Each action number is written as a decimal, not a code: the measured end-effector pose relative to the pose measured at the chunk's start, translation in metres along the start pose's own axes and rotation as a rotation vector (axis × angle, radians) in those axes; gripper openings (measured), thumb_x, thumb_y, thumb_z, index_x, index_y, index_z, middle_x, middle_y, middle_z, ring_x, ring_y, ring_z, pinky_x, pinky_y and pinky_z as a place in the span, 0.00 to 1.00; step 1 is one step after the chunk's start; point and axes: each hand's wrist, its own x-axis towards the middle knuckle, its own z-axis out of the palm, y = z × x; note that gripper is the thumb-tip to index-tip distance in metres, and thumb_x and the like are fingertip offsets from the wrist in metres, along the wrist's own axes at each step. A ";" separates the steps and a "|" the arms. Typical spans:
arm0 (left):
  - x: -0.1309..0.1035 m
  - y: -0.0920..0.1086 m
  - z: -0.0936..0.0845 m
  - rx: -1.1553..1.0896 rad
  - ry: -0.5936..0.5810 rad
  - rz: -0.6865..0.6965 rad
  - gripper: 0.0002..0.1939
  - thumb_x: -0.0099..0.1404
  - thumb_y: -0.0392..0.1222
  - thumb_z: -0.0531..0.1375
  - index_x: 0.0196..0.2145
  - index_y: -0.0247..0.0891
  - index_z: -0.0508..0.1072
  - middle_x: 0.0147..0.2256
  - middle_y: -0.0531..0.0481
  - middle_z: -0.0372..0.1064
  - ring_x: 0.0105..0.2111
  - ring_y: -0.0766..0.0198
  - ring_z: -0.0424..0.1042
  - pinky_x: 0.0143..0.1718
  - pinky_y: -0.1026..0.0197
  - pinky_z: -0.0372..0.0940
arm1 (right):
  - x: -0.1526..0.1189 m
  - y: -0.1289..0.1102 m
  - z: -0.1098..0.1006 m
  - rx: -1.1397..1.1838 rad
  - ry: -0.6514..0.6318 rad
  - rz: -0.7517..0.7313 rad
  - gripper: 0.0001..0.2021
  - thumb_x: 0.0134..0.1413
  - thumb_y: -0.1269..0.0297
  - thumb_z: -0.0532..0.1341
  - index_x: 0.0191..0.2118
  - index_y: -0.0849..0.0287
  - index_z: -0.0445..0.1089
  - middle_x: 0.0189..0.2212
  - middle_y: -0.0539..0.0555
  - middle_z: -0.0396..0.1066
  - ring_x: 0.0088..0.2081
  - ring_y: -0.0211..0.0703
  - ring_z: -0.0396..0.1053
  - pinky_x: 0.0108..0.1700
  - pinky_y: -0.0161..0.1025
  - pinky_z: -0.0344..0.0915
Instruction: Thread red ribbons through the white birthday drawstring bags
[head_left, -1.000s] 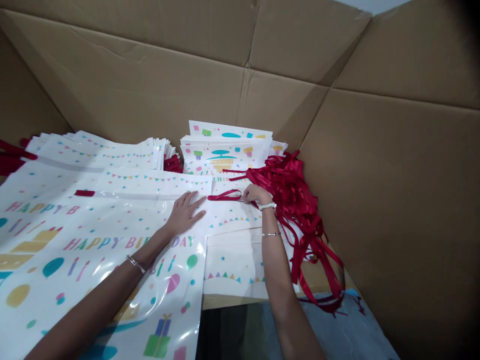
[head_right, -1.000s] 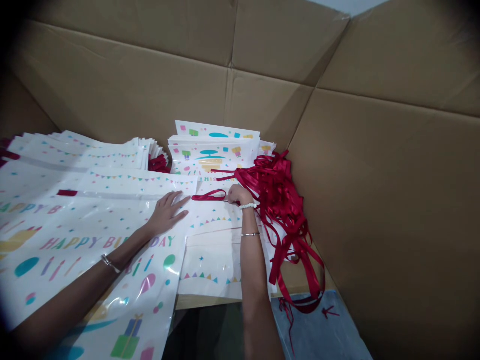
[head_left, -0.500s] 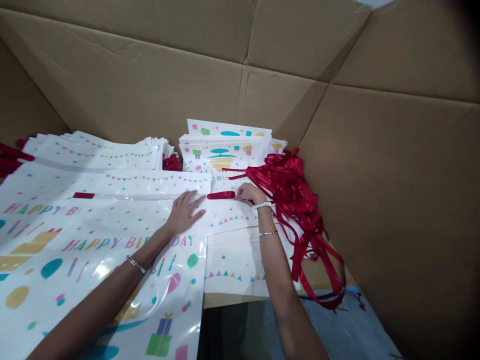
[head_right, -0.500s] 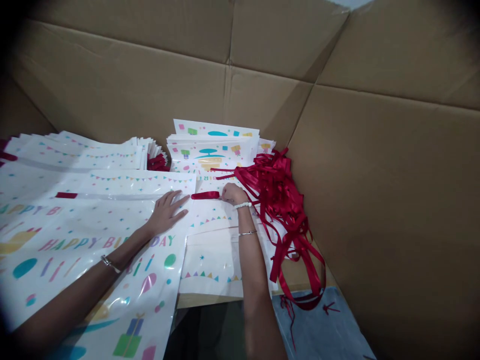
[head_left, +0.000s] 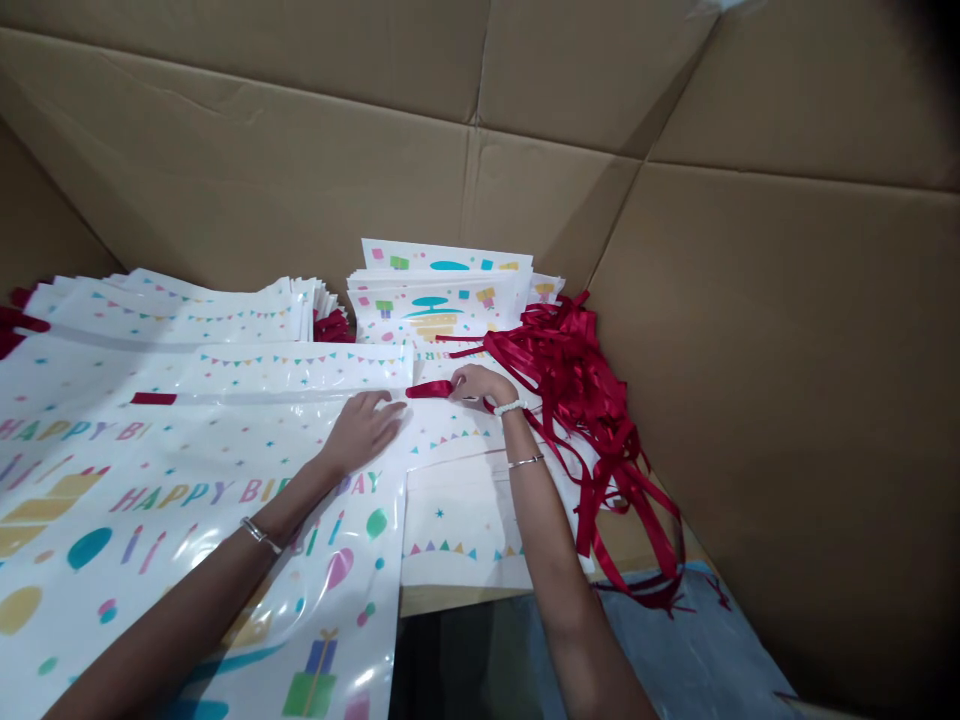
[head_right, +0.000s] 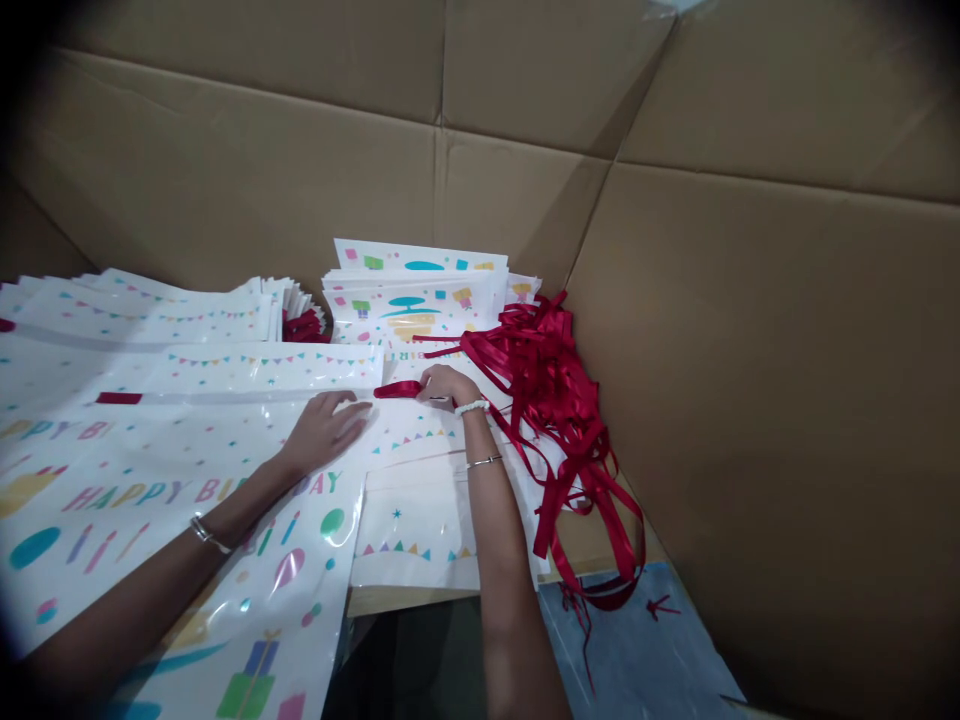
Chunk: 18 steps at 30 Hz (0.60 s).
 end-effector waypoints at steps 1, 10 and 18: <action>0.004 0.005 0.000 0.011 -0.015 0.014 0.19 0.76 0.46 0.51 0.51 0.39 0.78 0.47 0.37 0.70 0.49 0.48 0.69 0.53 0.46 0.64 | -0.002 0.000 -0.001 0.050 0.000 -0.012 0.12 0.50 0.66 0.67 0.42 0.64 0.78 0.35 0.52 0.76 0.33 0.36 0.68 0.33 0.29 0.58; 0.067 0.058 0.018 0.151 -0.191 -0.291 0.22 0.75 0.42 0.52 0.62 0.35 0.69 0.49 0.38 0.74 0.48 0.47 0.73 0.41 0.54 0.66 | -0.013 -0.013 -0.001 0.223 0.028 -0.068 0.10 0.56 0.72 0.56 0.28 0.72 0.70 0.21 0.46 0.65 0.31 0.30 0.57 0.33 0.31 0.50; 0.081 0.061 0.024 0.097 -0.215 -0.395 0.21 0.76 0.51 0.54 0.59 0.40 0.72 0.55 0.43 0.73 0.48 0.48 0.75 0.38 0.56 0.67 | -0.014 -0.013 -0.004 0.320 0.049 -0.143 0.13 0.58 0.74 0.55 0.26 0.73 0.73 0.20 0.47 0.67 0.32 0.30 0.59 0.34 0.28 0.53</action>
